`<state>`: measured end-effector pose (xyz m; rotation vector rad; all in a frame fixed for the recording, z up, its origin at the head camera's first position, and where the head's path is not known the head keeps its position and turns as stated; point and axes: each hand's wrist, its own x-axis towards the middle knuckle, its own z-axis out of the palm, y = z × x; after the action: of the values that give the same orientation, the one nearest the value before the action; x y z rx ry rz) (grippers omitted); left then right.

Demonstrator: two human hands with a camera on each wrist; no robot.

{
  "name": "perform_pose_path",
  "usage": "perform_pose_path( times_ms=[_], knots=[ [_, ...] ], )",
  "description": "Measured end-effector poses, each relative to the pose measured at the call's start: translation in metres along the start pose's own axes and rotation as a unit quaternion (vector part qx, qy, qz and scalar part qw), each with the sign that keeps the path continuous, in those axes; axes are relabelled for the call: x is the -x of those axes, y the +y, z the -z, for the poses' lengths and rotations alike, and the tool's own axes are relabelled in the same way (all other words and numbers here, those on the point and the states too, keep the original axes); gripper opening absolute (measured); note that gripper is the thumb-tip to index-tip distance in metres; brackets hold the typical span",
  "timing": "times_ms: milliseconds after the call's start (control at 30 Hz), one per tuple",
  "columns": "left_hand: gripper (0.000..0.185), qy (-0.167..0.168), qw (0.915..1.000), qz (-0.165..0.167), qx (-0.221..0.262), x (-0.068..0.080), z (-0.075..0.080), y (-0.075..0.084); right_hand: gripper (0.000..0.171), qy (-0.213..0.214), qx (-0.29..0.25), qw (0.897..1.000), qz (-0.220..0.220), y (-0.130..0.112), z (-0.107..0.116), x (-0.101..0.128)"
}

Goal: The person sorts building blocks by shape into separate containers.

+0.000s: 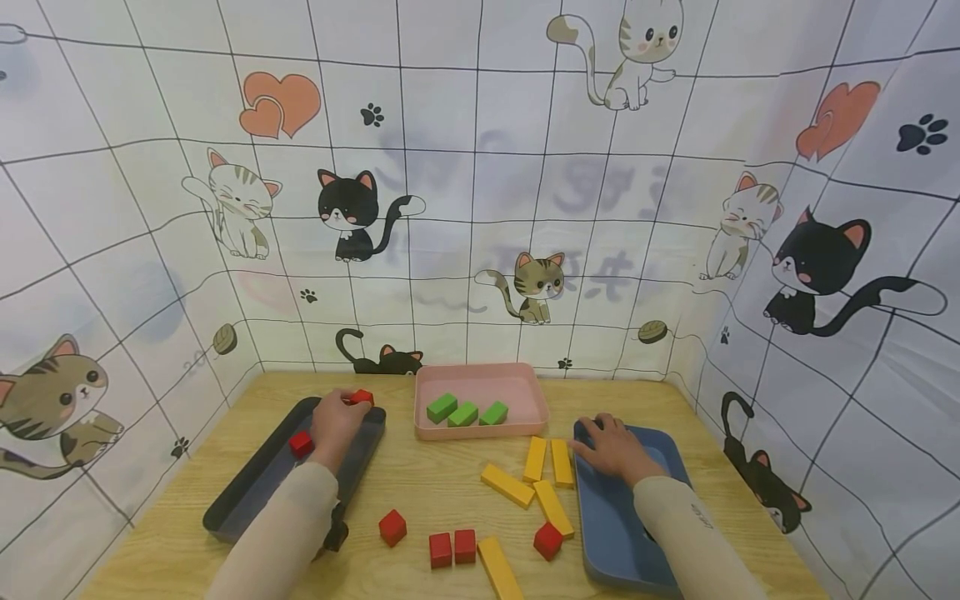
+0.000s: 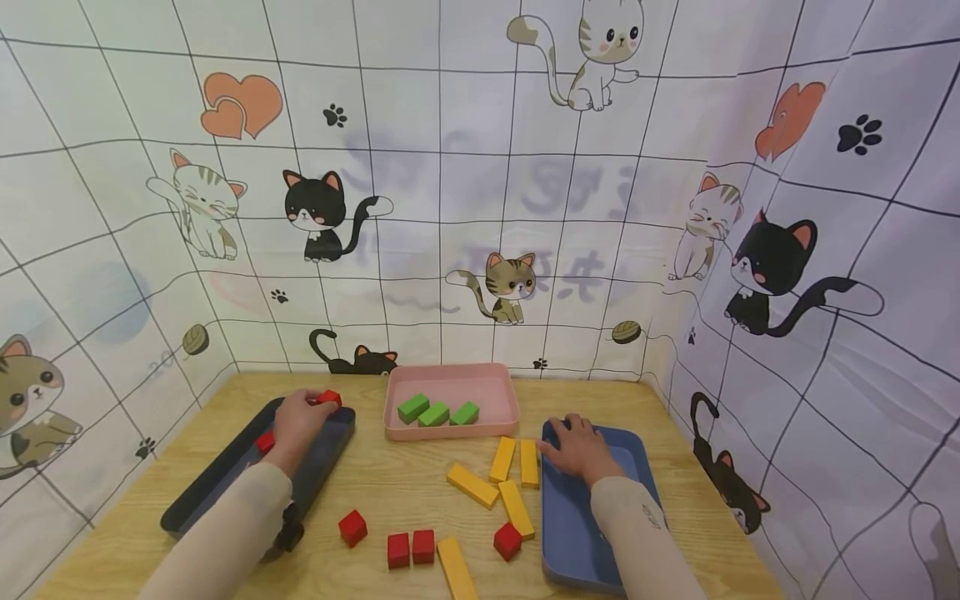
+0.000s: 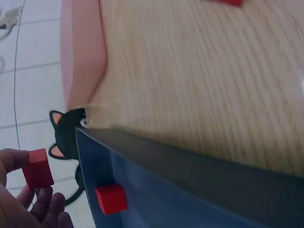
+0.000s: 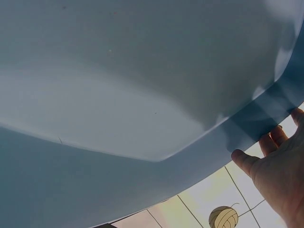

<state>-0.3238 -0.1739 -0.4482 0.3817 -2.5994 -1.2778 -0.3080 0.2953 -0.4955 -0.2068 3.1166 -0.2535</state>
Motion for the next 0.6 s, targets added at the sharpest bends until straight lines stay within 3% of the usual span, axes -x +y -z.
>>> perform_pose_path(
  times_ms=[267,600],
  knots=[
    [0.046,0.012,0.999,0.026,-0.034,0.0,0.008,-0.018,0.067,0.001,0.0,1.0,0.003,-0.001,0.001,0.0],
    [0.042,0.041,0.9947,0.059,-0.073,0.005,0.014,-0.027,0.068,-0.001,0.003,1.0,-0.001,-0.001,0.002,0.001]
  ],
)
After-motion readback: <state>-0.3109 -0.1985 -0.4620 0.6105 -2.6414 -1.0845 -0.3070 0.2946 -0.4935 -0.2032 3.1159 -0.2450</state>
